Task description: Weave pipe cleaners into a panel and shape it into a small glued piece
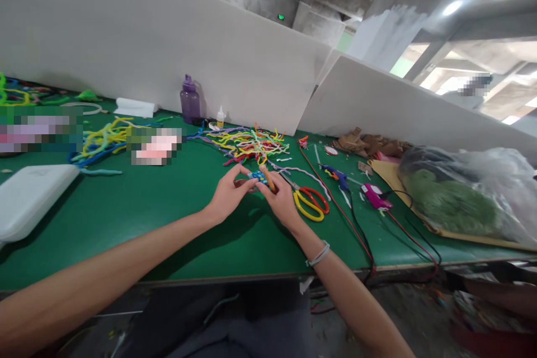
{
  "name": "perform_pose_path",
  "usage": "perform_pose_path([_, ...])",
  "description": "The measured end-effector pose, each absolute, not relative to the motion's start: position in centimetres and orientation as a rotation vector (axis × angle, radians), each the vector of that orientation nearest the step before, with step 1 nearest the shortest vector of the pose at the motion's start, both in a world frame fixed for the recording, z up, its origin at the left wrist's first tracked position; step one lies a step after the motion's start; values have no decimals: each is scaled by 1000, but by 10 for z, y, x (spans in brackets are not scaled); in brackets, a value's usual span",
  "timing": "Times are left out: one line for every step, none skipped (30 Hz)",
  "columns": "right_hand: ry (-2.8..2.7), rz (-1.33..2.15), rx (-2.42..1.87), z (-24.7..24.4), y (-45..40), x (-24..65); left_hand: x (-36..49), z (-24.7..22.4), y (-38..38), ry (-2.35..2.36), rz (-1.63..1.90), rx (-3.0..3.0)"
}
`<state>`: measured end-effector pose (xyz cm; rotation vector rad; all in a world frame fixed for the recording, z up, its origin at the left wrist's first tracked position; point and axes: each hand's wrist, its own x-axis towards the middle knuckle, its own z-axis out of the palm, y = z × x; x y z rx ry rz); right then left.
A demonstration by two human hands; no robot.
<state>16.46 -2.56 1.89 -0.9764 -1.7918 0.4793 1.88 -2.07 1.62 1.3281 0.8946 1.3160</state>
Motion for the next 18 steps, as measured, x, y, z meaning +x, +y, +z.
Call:
perform_pose_path([-1784, 498, -971, 19, -26, 164, 19, 16, -21, 908, 1319, 1328])
perform_pose_path([-1777, 515, -971, 18, -26, 164, 20, 16, -22, 921, 1323, 1331])
perform_pose_path([-1770, 528, -977, 18, -26, 163, 20, 16, -23, 932, 1329, 1336])
perform_pose_path([-1766, 538, -987, 17, -26, 163, 20, 16, -23, 940, 1335, 1342])
perform_pose_path([-1764, 543, -996, 17, -26, 163, 21, 16, -24, 944, 1337, 1348])
perform_pose_path([-1763, 546, -1003, 17, -26, 163, 21, 16, -24, 944, 1337, 1353])
perform_pose_path([-1761, 545, -1005, 17, -26, 163, 21, 16, -23, 943, 1338, 1352])
perform_pose_path([-1757, 540, -1003, 17, -26, 164, 21, 16, -23, 941, 1341, 1349])
perform_pose_path([-1751, 536, -999, 18, -26, 164, 21, 16, -23, 937, 1348, 1344])
perform_pose_path([-1745, 531, -994, 18, -25, 164, 21, 16, -22, 933, 1359, 1338])
perform_pose_path([-1738, 527, -991, 18, -25, 165, 21, 16, -22, 931, 1369, 1334])
perform_pose_path([-1734, 522, -991, 18, -25, 165, 21, 16, -22, 930, 1375, 1334])
perform_pose_path([-1732, 515, -992, 19, -25, 164, 21, 16, -22, 933, 1376, 1335])
perform_pose_path([-1732, 506, -990, 19, -25, 164, 21, 16, -22, 939, 1371, 1337])
perform_pose_path([-1732, 493, -985, 19, -25, 164, 21, 16, -23, 943, 1365, 1335])
perform_pose_path([-1732, 480, -977, 19, -25, 163, 22, 15, -23, 945, 1361, 1332])
perform_pose_path([-1734, 470, -969, 19, -26, 163, 22, 15, -24, 946, 1358, 1328])
perform_pose_path([-1733, 462, -962, 18, -26, 163, 23, 14, -25, 946, 1359, 1326])
